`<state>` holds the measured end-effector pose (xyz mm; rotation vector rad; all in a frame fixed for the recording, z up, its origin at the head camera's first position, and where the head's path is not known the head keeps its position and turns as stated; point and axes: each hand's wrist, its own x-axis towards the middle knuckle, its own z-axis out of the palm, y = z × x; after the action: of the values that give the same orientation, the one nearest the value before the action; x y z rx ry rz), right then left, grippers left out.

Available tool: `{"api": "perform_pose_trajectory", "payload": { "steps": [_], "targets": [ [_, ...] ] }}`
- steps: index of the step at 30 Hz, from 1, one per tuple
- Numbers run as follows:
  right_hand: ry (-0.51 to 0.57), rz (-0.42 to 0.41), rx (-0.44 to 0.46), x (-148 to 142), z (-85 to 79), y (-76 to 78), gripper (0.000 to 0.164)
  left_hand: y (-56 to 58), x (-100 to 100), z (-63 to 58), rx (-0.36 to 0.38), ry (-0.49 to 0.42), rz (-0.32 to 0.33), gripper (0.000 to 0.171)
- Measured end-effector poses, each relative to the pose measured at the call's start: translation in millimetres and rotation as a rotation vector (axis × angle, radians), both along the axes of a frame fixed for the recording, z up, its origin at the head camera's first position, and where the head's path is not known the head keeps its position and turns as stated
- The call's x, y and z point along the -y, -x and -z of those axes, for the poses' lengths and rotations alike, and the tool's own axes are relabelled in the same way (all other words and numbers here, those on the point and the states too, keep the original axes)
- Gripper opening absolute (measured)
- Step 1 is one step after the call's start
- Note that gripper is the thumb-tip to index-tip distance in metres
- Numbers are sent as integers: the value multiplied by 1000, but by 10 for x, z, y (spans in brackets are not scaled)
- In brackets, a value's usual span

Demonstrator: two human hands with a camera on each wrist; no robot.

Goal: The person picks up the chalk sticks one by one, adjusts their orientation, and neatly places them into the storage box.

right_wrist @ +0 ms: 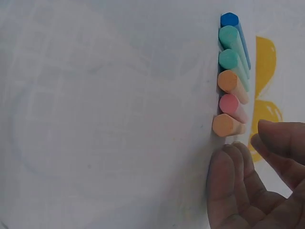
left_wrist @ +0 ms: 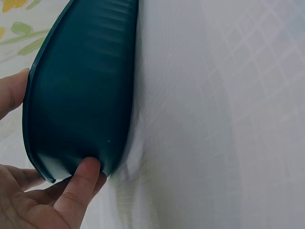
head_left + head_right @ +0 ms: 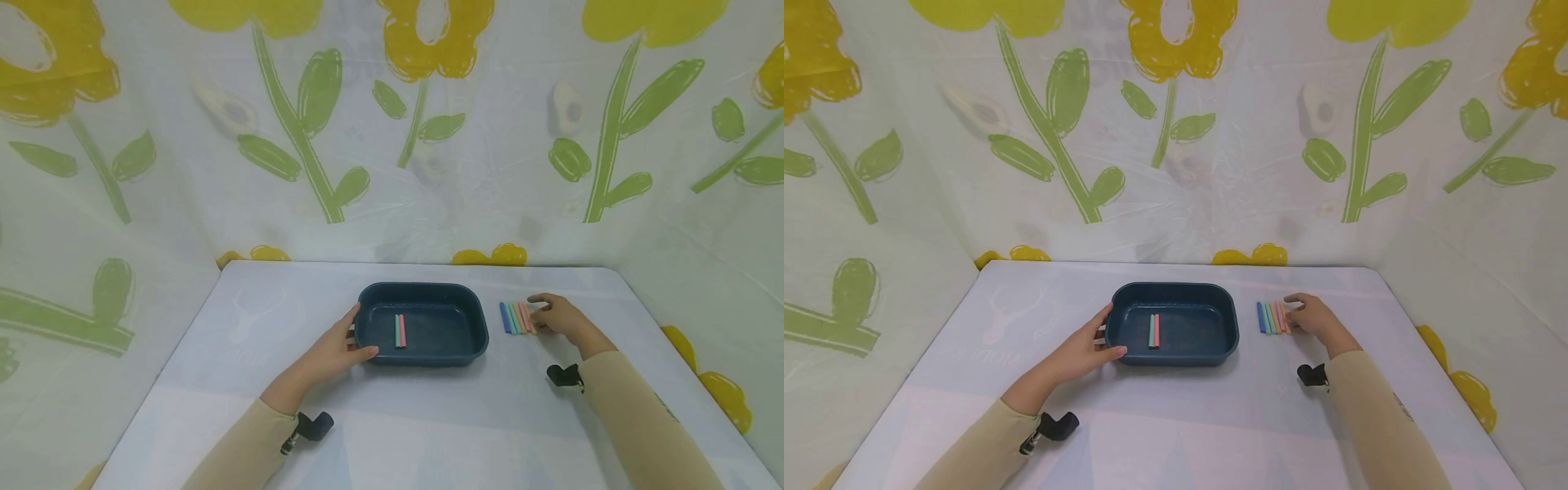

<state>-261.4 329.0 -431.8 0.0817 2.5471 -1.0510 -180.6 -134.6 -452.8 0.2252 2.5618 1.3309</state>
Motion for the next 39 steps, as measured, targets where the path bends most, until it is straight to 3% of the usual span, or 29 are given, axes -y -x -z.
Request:
{"api": "perform_pose_trajectory", "payload": {
  "steps": [21,27,34,39],
  "targets": [
    [-3,-122,87,-23,6,116,63,-13,20,5,0,10,-1,105],
    [-16,-73,67,-55,40,105,60,-13,10,0,-2,9,-6,105],
    [39,-15,15,-70,87,46,61,-18,10,4,-7,9,-2,105],
    [49,-15,-6,-72,58,-15,61,-17,16,11,-8,7,7,104]
  ]
}}
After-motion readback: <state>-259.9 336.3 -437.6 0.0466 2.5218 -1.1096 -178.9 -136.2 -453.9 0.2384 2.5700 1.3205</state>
